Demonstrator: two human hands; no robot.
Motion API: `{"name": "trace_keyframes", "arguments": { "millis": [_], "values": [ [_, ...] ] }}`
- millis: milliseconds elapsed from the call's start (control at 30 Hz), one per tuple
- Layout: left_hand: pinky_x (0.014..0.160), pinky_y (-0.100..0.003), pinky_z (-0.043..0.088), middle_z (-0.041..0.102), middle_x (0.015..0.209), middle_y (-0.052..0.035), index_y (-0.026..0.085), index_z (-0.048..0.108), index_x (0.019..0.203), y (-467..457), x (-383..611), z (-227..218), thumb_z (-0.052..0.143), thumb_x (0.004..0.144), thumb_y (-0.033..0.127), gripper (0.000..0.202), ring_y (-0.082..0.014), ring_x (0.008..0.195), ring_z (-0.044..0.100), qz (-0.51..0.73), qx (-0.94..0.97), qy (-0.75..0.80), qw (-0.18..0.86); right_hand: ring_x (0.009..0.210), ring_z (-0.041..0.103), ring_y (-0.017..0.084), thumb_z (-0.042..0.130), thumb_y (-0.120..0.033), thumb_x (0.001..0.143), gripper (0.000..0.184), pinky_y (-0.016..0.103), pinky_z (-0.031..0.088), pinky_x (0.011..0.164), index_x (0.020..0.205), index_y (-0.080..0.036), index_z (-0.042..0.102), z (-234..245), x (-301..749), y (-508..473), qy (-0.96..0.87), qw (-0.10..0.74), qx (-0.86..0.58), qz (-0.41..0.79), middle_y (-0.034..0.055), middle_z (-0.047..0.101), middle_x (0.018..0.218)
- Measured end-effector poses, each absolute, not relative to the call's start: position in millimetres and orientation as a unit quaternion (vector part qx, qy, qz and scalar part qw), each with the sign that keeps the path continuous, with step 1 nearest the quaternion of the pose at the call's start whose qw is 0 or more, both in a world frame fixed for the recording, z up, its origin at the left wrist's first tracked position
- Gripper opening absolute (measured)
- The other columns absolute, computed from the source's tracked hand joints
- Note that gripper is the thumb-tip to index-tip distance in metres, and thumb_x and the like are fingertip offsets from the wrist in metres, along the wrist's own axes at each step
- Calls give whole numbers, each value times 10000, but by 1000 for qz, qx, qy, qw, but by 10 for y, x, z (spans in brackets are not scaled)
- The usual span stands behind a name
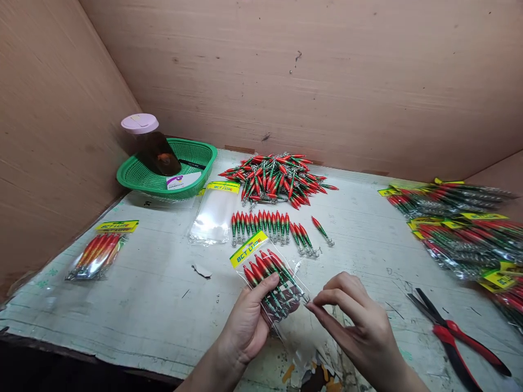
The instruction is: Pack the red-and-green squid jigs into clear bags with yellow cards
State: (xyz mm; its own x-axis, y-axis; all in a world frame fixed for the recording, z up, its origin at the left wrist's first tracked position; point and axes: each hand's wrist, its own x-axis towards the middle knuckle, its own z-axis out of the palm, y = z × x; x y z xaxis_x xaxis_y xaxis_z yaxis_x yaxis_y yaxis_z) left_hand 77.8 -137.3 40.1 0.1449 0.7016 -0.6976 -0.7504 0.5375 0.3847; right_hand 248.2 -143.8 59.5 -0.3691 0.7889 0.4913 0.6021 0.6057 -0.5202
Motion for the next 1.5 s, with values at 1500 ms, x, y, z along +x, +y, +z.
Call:
{"name": "trace_keyframes", "arguments": {
  "millis": [1500],
  "values": [
    [728, -345, 586, 729, 848, -93, 84, 673, 954, -1391, 828, 365, 685, 767, 140, 196, -185, 697, 688, 482, -25, 440, 757, 636, 512, 143, 631, -6, 781, 211, 395, 441, 722, 880, -190, 606, 499, 2511, -1532, -825, 408, -391, 7, -4, 566, 668]
  ]
}}
